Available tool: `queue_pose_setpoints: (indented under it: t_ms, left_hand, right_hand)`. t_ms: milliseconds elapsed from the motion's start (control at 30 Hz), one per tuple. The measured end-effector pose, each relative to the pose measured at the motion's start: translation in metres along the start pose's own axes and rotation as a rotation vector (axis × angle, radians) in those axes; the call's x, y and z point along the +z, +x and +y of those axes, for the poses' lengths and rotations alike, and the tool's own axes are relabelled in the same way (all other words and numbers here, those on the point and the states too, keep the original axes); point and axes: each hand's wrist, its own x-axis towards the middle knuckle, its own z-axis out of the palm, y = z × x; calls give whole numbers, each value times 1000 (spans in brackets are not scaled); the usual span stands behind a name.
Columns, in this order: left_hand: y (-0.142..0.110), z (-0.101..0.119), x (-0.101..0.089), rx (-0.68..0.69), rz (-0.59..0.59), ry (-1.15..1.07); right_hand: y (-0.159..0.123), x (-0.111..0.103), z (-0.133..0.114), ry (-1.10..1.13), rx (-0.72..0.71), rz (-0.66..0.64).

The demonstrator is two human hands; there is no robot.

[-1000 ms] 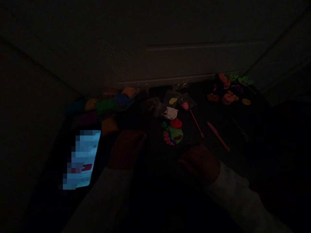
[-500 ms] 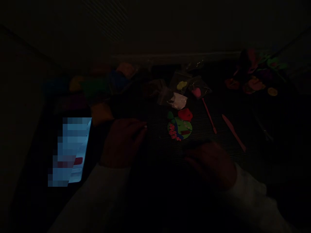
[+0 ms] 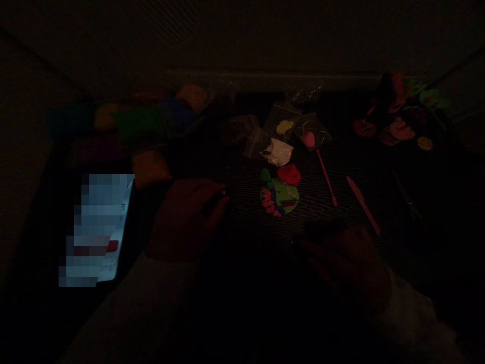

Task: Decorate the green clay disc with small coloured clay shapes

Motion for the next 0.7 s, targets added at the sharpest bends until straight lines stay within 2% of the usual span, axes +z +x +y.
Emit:
queue_pose_setpoints:
  t_ms: [233, 500, 700]
  left_hand:
    - [-1, 1, -2, -1, 47, 15]
    - [-1, 3, -4, -13, 23, -2]
    - [-1, 3, -4, -5, 62, -12]
  right_hand:
    - [5, 4, -6, -139, -32, -8]
    - [4, 3, -5, -165, -32, -35]
    - [3, 5, -4, -149, -40, -30]
